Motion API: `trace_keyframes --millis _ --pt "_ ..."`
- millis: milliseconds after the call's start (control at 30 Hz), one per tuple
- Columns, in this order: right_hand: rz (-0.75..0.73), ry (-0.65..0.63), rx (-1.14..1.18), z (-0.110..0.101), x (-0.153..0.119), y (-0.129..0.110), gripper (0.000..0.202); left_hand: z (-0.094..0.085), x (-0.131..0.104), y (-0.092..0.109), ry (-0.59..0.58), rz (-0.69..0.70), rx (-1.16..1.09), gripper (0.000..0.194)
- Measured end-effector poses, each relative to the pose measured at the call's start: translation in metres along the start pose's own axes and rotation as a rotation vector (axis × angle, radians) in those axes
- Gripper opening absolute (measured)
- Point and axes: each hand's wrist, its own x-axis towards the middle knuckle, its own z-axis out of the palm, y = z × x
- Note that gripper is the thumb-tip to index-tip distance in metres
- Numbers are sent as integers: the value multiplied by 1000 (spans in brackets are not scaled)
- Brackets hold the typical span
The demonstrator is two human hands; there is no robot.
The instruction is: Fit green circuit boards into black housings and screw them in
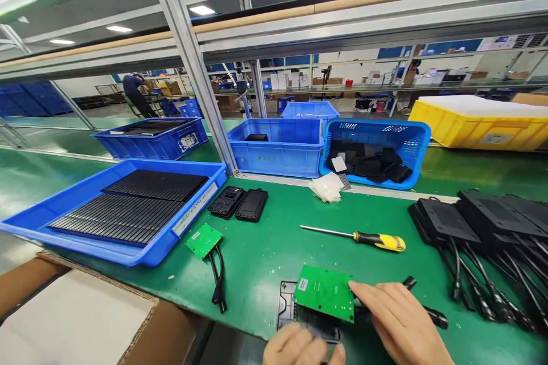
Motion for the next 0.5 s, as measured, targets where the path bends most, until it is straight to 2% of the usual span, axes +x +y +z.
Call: trace_keyframes --millis 33,100,133,233,300,400,500 --pt "-7 5 28 1 -1 -3 28 -6 4 -5 -68 -1 33 26" --pt "-22 22 56 2 -1 -7 22 -16 13 -17 -271 11 50 54" --pt "-36 32 53 3 -2 -9 21 -19 16 -22 -384 9 26 61" --pt "-76 60 -12 4 -4 -15 25 -21 20 -30 -611 8 -134 58" --pt "-72 70 -70 6 -7 -18 28 -19 15 -30 -649 -35 -211 59" --pt "-45 91 -113 10 -9 -24 32 -19 7 -28 -628 -124 -219 63" --pt "5 -3 -46 15 -6 -28 36 -21 2 -28 -636 -196 -182 68"
